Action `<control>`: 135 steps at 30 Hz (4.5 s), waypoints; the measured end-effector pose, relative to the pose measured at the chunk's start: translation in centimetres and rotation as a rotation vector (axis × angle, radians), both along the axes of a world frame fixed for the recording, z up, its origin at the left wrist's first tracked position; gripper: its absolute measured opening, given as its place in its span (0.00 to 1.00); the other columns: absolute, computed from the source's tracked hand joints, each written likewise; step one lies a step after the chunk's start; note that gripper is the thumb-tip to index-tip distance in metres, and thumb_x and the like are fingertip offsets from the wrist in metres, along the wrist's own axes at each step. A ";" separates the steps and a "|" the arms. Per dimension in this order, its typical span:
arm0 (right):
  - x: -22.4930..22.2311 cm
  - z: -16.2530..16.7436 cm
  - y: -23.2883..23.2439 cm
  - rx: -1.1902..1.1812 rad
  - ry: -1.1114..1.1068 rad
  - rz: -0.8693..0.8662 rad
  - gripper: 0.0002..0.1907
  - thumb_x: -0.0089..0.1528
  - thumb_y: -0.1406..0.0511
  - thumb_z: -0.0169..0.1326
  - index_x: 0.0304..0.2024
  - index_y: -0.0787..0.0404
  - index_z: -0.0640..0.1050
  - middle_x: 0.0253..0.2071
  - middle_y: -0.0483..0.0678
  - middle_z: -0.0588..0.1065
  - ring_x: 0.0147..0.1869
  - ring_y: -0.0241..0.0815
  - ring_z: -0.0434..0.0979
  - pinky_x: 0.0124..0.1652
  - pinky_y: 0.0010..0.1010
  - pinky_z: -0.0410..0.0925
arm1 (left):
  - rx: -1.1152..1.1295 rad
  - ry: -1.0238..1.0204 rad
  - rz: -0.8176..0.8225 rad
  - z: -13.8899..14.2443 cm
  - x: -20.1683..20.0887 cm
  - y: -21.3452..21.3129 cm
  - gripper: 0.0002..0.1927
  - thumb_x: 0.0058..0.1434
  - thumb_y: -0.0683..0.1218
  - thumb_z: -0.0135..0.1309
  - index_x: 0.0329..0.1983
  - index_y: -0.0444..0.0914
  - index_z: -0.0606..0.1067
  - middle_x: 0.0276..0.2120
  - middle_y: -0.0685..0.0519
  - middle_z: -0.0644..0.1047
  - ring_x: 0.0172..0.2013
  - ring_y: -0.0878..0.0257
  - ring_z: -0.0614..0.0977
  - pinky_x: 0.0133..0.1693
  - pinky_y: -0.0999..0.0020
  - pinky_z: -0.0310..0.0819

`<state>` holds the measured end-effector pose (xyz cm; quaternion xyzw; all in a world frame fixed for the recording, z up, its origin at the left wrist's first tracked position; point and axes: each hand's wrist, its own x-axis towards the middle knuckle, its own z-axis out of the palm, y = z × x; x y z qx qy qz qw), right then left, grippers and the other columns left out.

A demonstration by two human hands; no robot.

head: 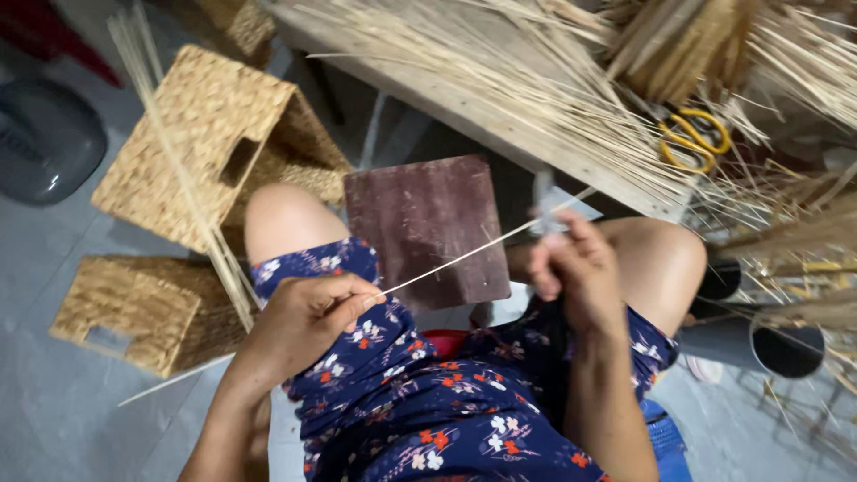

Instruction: The person sits on a low stool and uses a small knife to shave and trim thin bamboo sticks, drawing the blade along each stick to smooth and shape it. They take new sticks from a pile on the workbench, work each one across their lap, and set finished sticks aside.

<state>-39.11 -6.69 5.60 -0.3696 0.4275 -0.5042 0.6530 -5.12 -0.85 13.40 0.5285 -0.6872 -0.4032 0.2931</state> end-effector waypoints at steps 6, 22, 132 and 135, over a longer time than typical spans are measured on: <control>-4.7 -1.4 -1.3 -0.090 -0.044 -0.149 0.15 0.71 0.68 0.50 0.59 0.63 0.72 0.27 0.47 0.71 0.20 0.32 0.64 0.20 0.21 0.57 | 0.326 -0.030 0.148 -0.4 2.9 1.0 0.08 0.63 0.45 0.57 0.40 0.41 0.85 0.24 0.57 0.83 0.22 0.71 0.76 0.25 0.73 0.71; -2.6 -0.4 -0.4 -0.007 0.239 -0.158 0.25 0.66 0.69 0.50 0.66 0.67 0.68 0.26 0.49 0.75 0.19 0.34 0.67 0.19 0.22 0.60 | 0.202 0.033 0.197 -2.1 3.1 -1.1 0.09 0.64 0.44 0.57 0.44 0.41 0.85 0.22 0.59 0.80 0.23 0.74 0.75 0.25 0.77 0.68; 2.2 -10.6 -4.6 0.397 0.116 0.065 0.15 0.68 0.65 0.51 0.56 0.64 0.74 0.27 0.45 0.75 0.19 0.31 0.69 0.19 0.21 0.62 | -0.765 -0.592 -0.070 -17.5 -17.0 -37.6 0.11 0.58 0.40 0.52 0.39 0.43 0.82 0.41 0.51 0.79 0.47 0.52 0.76 0.48 0.53 0.68; 2.0 -10.7 -4.7 0.391 0.101 0.067 0.15 0.68 0.65 0.51 0.56 0.63 0.74 0.27 0.45 0.76 0.20 0.30 0.69 0.20 0.21 0.63 | -0.726 -0.571 -0.087 -18.0 -18.8 -37.2 0.10 0.58 0.41 0.52 0.40 0.43 0.82 0.41 0.51 0.78 0.48 0.52 0.76 0.49 0.53 0.68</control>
